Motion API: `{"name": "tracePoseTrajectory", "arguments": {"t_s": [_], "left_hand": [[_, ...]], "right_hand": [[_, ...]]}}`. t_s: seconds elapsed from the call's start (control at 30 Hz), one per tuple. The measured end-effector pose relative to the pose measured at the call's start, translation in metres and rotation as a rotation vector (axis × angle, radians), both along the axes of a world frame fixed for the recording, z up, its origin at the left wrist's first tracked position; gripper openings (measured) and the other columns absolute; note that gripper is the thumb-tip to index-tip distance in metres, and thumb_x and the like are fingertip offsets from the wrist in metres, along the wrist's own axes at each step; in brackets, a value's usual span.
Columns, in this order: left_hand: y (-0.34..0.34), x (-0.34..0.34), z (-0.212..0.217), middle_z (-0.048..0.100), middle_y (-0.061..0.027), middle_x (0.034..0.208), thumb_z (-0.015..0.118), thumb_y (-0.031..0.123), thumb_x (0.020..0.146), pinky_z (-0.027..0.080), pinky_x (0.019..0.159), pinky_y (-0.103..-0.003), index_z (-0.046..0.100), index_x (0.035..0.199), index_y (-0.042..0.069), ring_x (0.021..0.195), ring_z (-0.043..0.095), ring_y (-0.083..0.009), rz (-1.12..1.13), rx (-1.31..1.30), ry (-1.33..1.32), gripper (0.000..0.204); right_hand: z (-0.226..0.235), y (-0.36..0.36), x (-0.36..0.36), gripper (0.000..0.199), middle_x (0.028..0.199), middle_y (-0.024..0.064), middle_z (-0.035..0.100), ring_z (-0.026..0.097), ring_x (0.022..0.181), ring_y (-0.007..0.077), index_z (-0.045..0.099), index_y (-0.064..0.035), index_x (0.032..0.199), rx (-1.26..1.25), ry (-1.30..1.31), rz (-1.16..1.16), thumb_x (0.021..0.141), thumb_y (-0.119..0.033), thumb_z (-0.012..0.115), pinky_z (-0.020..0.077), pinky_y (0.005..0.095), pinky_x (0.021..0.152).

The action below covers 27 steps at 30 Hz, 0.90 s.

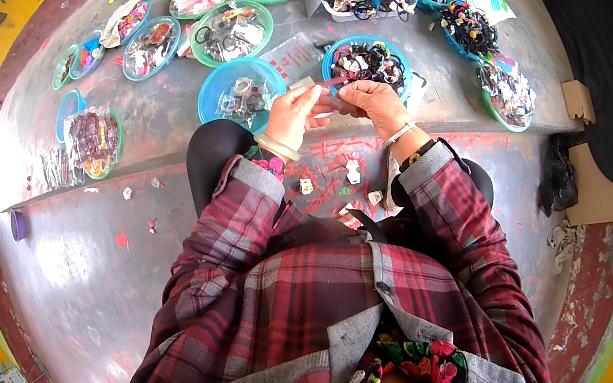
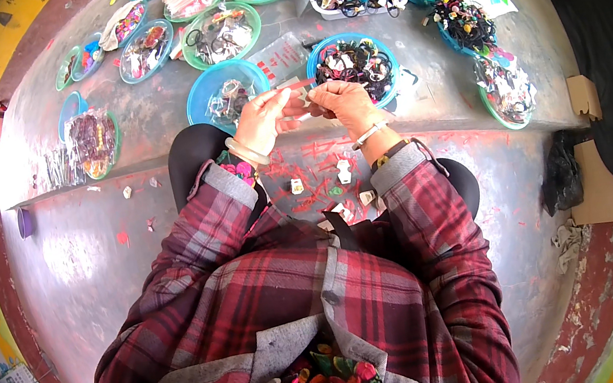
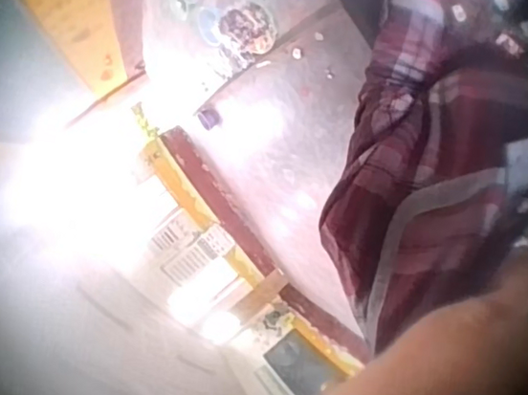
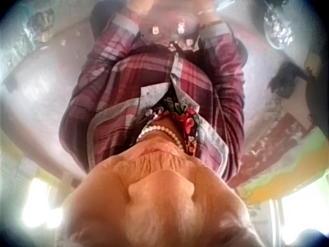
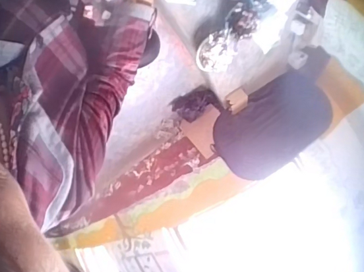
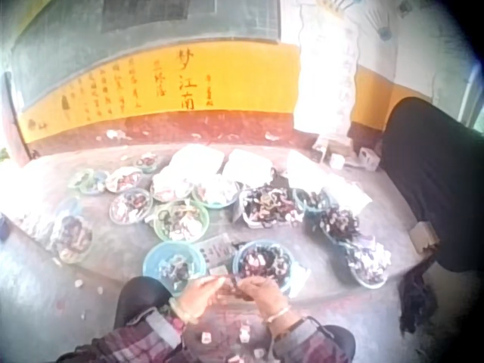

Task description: The person sits on the floor and repeatedly picks small hair accessories from a blue bowl, places them into small plastic bags, and seals them. The person handles the items one by one, transferring them from the bowl to the bags and then placing the filled bags into a larger container.

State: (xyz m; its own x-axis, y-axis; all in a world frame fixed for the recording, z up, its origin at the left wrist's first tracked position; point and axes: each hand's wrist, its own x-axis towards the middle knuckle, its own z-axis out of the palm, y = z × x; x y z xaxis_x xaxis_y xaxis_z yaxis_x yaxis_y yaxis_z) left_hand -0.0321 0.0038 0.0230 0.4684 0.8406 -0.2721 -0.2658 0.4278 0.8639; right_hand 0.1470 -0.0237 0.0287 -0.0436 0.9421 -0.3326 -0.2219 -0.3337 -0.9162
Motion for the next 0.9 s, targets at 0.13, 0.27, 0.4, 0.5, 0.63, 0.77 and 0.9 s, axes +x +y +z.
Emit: {"name": "tracePoseTrajectory", "arguments": {"t_s": [0.13,0.27,0.4,0.5,0.63,0.77,0.9], "left_hand": [[0.0015,0.0003,-0.0076,0.060,-0.0128,0.091,0.052,0.023,0.089,0.052,0.070,-0.029,0.055,0.099,-0.004,0.081,0.062,-0.0209,0.058,-0.008,-0.061,0.029],[-0.0001,-0.0013,-0.0070,0.061,-0.0128,0.087,0.052,0.023,0.088,0.052,0.070,-0.029,0.056,0.092,-0.005,0.080,0.062,-0.0212,0.088,-0.023,-0.050,0.029],[0.0010,-0.0019,-0.0064,0.061,-0.0125,0.085,0.053,0.024,0.088,0.052,0.070,-0.029,0.056,0.090,-0.004,0.080,0.062,-0.0216,0.075,-0.029,-0.018,0.028],[0.0013,-0.0011,-0.0074,0.061,-0.0121,0.085,0.053,0.022,0.088,0.052,0.070,-0.030,0.056,0.091,-0.004,0.081,0.063,-0.0217,0.062,-0.036,-0.028,0.027],[-0.0016,0.0036,-0.0037,0.062,-0.0122,0.087,0.053,0.020,0.088,0.052,0.070,-0.029,0.056,0.094,-0.003,0.082,0.063,-0.0222,0.057,-0.010,-0.054,0.024],[-0.0023,0.0003,-0.0064,0.062,-0.0125,0.091,0.054,0.018,0.087,0.051,0.070,-0.027,0.056,0.098,-0.003,0.083,0.063,-0.0221,-0.070,0.001,0.019,0.024],[-0.0019,-0.0014,-0.0044,0.062,-0.0118,0.092,0.055,0.018,0.087,0.050,0.065,-0.025,0.055,0.100,-0.003,0.084,0.063,-0.0209,-0.019,0.000,0.032,0.025]], "right_hand": [[0.0026,-0.0009,-0.0035,0.013,0.071,0.0021,0.063,0.057,0.065,0.0085,0.064,-0.0053,0.082,-0.003,0.012,0.029,0.083,-0.018,0.059,0.0374,0.0198,0.056],[0.0019,-0.0007,-0.0028,0.014,0.071,0.0018,0.062,0.057,0.065,0.0087,0.064,-0.0053,0.082,0.004,0.033,0.067,0.084,-0.018,0.057,0.0374,0.0200,0.056],[0.0046,-0.0022,-0.0034,0.014,0.071,0.0019,0.062,0.057,0.066,0.0090,0.064,-0.0053,0.082,0.020,0.010,0.046,0.084,-0.017,0.058,0.0381,0.0207,0.057],[0.0050,-0.0023,-0.0031,0.012,0.071,0.0019,0.062,0.057,0.065,0.0092,0.064,-0.0056,0.081,0.034,-0.031,0.033,0.082,-0.017,0.060,0.0388,0.0213,0.058],[0.0023,-0.0010,-0.0028,0.010,0.071,0.0018,0.063,0.057,0.066,0.0091,0.064,-0.0066,0.081,-0.001,0.035,-0.072,0.080,-0.016,0.063,0.0394,0.0213,0.059],[0.0009,-0.0002,0.0026,0.011,0.072,0.0015,0.064,0.058,0.067,0.0089,0.064,-0.0071,0.082,-0.005,0.074,-0.108,0.079,-0.018,0.065,0.0397,0.0212,0.060],[0.0076,-0.0005,0.0057,0.013,0.072,0.0013,0.064,0.057,0.066,0.0083,0.065,-0.0070,0.083,-0.051,-0.044,0.039,0.078,-0.019,0.066,0.0392,0.0213,0.059]]}}
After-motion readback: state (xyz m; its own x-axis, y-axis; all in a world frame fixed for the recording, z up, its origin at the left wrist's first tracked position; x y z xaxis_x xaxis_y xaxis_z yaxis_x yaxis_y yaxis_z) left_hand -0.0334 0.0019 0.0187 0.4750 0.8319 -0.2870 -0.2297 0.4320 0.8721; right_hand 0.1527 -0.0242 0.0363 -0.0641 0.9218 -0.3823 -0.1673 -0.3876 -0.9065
